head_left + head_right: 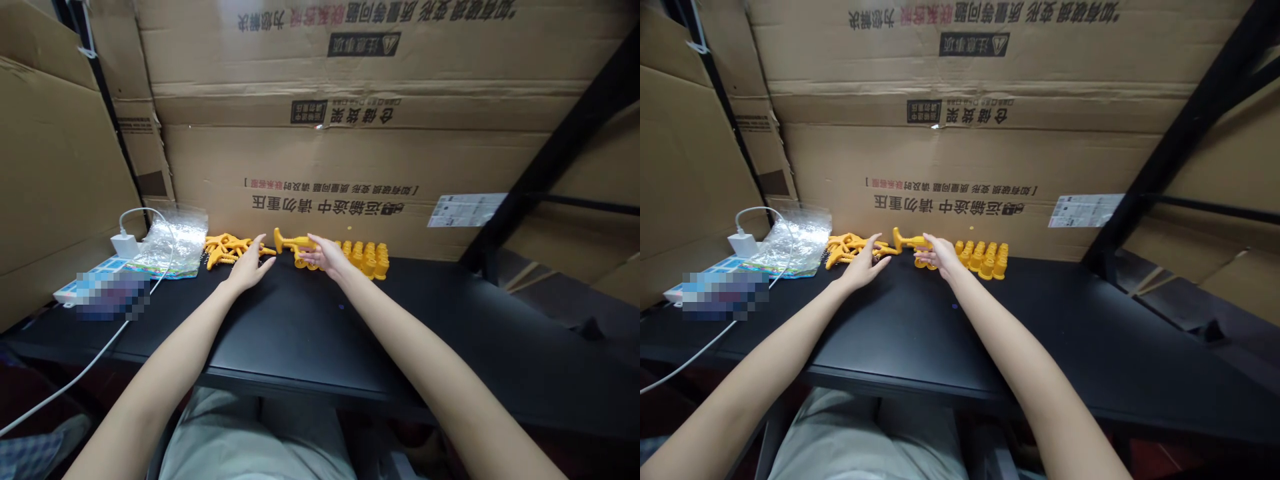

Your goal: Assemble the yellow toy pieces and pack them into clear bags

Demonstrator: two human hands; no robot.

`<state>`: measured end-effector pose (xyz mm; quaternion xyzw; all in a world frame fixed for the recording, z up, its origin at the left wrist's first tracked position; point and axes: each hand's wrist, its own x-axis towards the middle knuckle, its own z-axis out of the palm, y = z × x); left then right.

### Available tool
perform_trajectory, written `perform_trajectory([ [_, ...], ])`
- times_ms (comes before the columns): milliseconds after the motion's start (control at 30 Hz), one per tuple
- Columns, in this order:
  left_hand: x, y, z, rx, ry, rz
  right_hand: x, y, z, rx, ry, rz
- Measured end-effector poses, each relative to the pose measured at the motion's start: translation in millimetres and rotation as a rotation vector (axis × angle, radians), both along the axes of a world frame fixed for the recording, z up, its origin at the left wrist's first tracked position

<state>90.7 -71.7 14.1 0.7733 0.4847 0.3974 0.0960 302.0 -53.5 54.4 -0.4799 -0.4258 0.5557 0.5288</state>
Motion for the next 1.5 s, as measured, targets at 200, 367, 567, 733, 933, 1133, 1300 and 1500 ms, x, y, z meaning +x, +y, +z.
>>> perform_trajectory([
  [200, -1, 2, -2.9, -0.001, 0.065, -0.014, 0, 28, -33.8, 0.568, -0.663, -0.317],
  [367, -1, 1, -2.5, -0.034, 0.064, -0.045, -6, 24, -57.2, 0.867, -1.344, -0.037],
  [567, 0, 2, -2.8, -0.035, 0.068, -0.061, -15, 21, -59.0, 0.872, -1.623, 0.066],
  [733, 0, 2, -2.9, -0.054, 0.077, -0.071, -18, 21, -60.0, 0.850, -1.643, 0.056],
  [933, -2, 4, -5.7, -0.026, 0.090, -0.089, -16, 23, -63.8, 0.796, -1.618, 0.039],
  [1133, -2, 6, -7.1, -0.029, 0.099, -0.098, -21, 22, -63.7, 0.747, -1.629, 0.034],
  [1300, -3, 6, -7.9, -0.022, 0.109, -0.103, -30, 20, -65.5, 0.684, -1.634, -0.024],
  [1500, -2, 6, -7.6, 0.001, 0.136, -0.123, -32, 16, -68.5, 0.646, -1.634, -0.058],
])
